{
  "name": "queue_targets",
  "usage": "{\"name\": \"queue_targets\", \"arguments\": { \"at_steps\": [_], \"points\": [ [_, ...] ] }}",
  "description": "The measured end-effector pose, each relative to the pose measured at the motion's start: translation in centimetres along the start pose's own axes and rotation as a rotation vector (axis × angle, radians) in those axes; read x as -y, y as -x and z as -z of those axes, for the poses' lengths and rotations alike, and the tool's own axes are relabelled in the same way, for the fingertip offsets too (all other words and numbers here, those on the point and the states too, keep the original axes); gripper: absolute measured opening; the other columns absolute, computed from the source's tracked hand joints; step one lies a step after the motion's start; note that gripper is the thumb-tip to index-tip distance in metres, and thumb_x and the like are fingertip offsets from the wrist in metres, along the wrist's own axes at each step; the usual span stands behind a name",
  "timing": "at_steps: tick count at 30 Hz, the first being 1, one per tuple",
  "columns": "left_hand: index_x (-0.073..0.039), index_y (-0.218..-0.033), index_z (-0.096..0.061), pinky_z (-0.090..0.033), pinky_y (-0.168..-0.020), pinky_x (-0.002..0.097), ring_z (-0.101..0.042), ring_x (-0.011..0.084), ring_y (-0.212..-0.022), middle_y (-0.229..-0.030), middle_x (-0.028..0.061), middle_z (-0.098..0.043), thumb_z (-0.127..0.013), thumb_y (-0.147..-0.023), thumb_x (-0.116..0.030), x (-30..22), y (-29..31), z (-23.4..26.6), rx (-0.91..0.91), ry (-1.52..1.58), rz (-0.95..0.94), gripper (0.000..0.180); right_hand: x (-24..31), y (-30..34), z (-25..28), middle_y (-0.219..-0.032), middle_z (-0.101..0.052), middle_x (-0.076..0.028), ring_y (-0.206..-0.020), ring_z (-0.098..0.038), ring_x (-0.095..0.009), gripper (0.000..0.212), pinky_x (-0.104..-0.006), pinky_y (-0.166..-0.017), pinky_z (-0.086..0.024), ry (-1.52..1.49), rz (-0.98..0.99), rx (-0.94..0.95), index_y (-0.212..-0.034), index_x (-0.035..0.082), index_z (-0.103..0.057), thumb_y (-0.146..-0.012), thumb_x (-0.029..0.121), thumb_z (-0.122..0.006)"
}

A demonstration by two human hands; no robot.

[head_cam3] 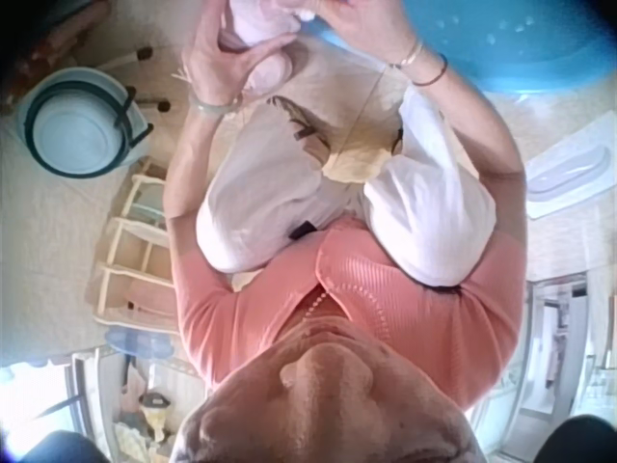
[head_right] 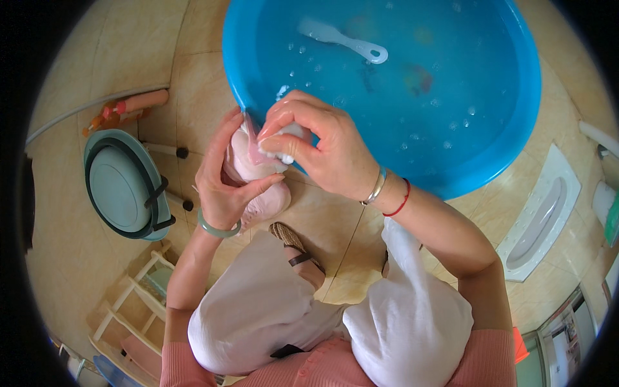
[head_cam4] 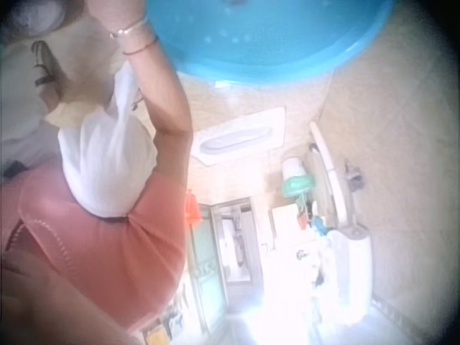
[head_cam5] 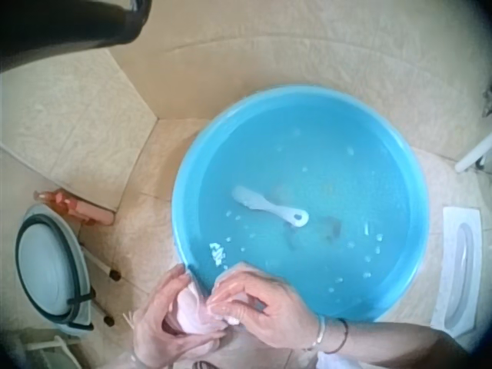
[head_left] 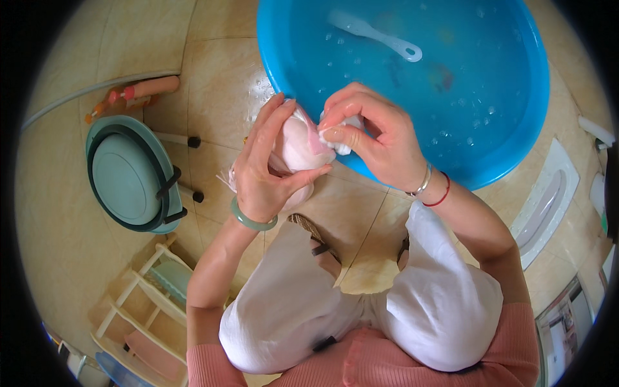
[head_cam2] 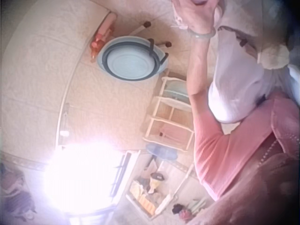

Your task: The person scrubs a pink sneaker with a brush and water from a blue basin, then wipes it with a tissue. They repeat the process on the second shoe, focusing on the sole and upper parts.

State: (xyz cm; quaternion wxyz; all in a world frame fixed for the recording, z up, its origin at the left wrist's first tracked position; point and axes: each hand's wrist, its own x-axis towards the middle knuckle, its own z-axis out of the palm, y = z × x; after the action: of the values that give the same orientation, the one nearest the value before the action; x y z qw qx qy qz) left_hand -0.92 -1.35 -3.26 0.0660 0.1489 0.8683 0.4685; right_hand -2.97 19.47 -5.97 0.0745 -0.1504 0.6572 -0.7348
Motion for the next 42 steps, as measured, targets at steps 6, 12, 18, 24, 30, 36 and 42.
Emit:
{"name": "queue_targets", "arguments": {
  "at_steps": [6,12,18,24,30,36,42],
  "points": [
    [-0.003,-0.132,-0.054,-0.048,-0.100,0.0395,-0.054,0.0348,-0.124,-0.138,0.0230,-0.050,-0.092,-0.058,-0.018,-0.7,-0.5,-0.3,-0.069,-0.076,0.000,0.085,-1.4,1.5,-0.4,-0.092,-0.063,-0.005,-0.084,-0.062,-0.016,0.007,-0.0261,-0.066,-0.050,-0.070,-0.001,-0.175,-0.089,0.003,-0.066,-0.084,-0.001,-0.068],
    [-0.002,-0.134,-0.052,-0.045,-0.103,0.0384,-0.054,0.0293,-0.125,-0.140,0.0195,-0.050,-0.091,-0.060,-0.013,-1.1,-0.6,-0.1,-0.036,-0.111,0.004,0.084,1.7,-0.2,-0.4,-0.097,-0.061,-0.005,-0.084,-0.062,-0.016,0.014,-0.0258,-0.061,-0.049,0.113,0.194,-0.052,-0.090,0.006,-0.067,-0.080,-0.002,-0.071],
    [0.001,-0.135,-0.050,-0.044,-0.104,0.0368,-0.054,0.0259,-0.125,-0.138,0.0184,-0.052,-0.091,-0.061,-0.011,-1.3,-0.5,0.1,-0.003,-0.161,-0.037,0.085,0.2,1.1,-0.6,-0.096,-0.060,-0.006,-0.081,-0.060,-0.014,0.012,-0.0248,-0.062,-0.048,0.024,0.152,-0.101,-0.090,0.004,-0.063,-0.082,-0.003,-0.069],
    [-0.001,-0.134,-0.051,-0.046,-0.102,0.0371,-0.055,0.0270,-0.123,-0.136,0.0170,-0.053,-0.091,-0.061,-0.013,-0.6,-0.5,0.1,-0.086,0.094,0.134,0.084,-1.9,1.7,0.4,-0.097,-0.061,-0.006,-0.083,-0.059,-0.012,0.009,-0.0259,-0.066,-0.049,-0.193,-0.085,-0.147,-0.092,0.002,-0.063,-0.085,0.000,-0.068],
    [-0.001,-0.135,-0.050,-0.044,-0.104,0.0368,-0.054,0.0251,-0.123,-0.137,0.0162,-0.053,-0.091,-0.062,-0.011,-0.6,0.0,-0.2,-0.083,0.179,0.146,0.085,1.0,0.2,-0.7,-0.096,-0.062,-0.004,-0.080,-0.059,-0.015,0.011,-0.0275,-0.063,-0.046,-0.066,0.150,-0.108,-0.090,0.006,-0.064,-0.083,0.004,-0.072],
    [0.001,-0.136,-0.049,-0.043,-0.105,0.0365,-0.054,0.0252,-0.123,-0.137,0.0149,-0.053,-0.091,-0.062,-0.009,0.4,0.3,-0.1,-0.071,0.175,0.094,0.085,0.1,0.2,-0.8,-0.093,-0.060,-0.004,-0.076,-0.057,-0.015,0.009,-0.0283,-0.062,-0.046,-0.008,0.012,-0.030,-0.088,0.005,-0.064,-0.083,0.004,-0.072],
    [-0.001,-0.140,-0.043,-0.042,-0.105,0.0353,-0.052,0.0202,-0.122,-0.135,0.0099,-0.051,-0.089,-0.064,-0.003,0.8,0.5,1.1,-0.016,0.467,0.211,0.089,-2.5,0.6,3.4,-0.092,-0.059,-0.008,-0.080,-0.061,-0.023,0.004,-0.0327,-0.065,-0.050,0.276,-0.216,-0.013,-0.088,0.005,-0.062,-0.087,0.006,-0.065]
  ]
}}
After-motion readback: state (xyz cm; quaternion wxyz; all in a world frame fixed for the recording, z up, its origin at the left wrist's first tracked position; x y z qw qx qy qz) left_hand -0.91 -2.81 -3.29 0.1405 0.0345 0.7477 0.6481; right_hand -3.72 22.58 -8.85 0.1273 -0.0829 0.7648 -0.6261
